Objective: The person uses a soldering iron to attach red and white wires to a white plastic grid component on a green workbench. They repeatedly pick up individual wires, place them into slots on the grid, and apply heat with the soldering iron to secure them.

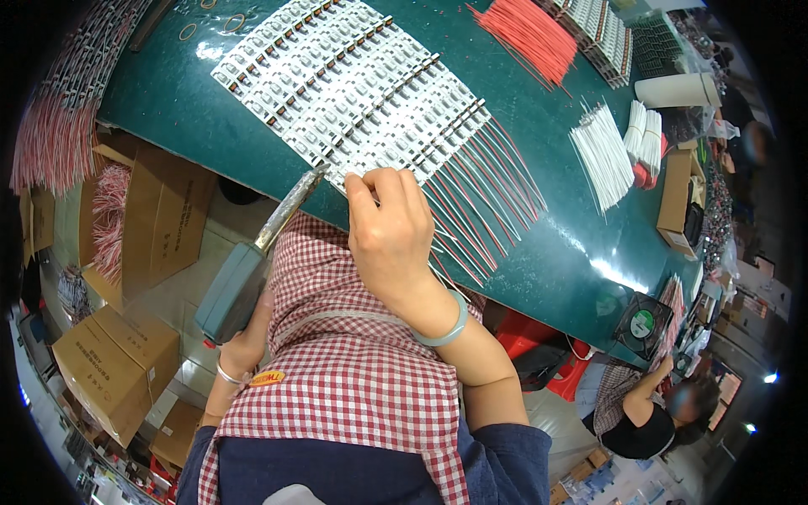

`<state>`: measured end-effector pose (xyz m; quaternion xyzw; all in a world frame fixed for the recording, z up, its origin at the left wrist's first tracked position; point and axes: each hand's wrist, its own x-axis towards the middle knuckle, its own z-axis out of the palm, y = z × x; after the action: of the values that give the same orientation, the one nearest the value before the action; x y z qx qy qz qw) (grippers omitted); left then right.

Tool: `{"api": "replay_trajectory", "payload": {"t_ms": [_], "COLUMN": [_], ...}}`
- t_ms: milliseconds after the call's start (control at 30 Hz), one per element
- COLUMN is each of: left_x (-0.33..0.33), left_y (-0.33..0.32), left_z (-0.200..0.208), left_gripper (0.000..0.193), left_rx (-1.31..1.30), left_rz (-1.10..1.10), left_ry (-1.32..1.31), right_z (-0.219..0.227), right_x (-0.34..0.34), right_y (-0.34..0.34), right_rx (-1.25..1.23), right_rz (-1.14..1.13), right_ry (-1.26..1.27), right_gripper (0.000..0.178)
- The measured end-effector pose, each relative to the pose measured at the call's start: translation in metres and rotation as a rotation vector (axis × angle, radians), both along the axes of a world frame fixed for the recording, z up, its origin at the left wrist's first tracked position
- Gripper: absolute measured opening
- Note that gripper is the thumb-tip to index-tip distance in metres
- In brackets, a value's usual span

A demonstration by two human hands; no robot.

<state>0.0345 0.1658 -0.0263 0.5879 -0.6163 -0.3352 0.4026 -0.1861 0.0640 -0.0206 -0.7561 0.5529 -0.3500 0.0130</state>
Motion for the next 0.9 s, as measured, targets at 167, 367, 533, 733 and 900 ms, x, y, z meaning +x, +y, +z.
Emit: {"api": "replay_trajectory", "payload": {"t_ms": [167, 367, 533, 733, 900], "left_x": [-0.004, -0.01, -0.012, -0.005, -0.005], "left_y": [-0.004, -0.015, -0.016, -0.007, -0.003], "left_z": [0.003, 0.012, 0.013, -0.002, 0.001], "left_gripper": [0.024, 0.02, 0.018, 0.019, 0.022], "left_rx": [-0.011, -0.015, -0.019, -0.028, -0.015], "left_rz": [0.006, -0.027, -0.027, -0.012, 0.073], "left_ry": [-0.018, -0.057, -0.062, -0.009, 0.029], "right_z": [0.003, 0.001, 0.001, 0.0, 0.002], "right_x": [0.003, 0.001, 0.0, 0.001, 0.0], "right_y": [-0.003, -0.004, -0.005, -0.004, -0.004], "right_rx": [0.026, 0.019, 0.007, 0.009, 0.033], "right_rz": [-0.016, -0.014, -0.004, -0.004, -0.002], "right_ry": [-0.008, 0.0, 0.018, 0.022, 0.022], "right_gripper": [0.022, 0.021, 0.022, 0.023, 0.02]}}
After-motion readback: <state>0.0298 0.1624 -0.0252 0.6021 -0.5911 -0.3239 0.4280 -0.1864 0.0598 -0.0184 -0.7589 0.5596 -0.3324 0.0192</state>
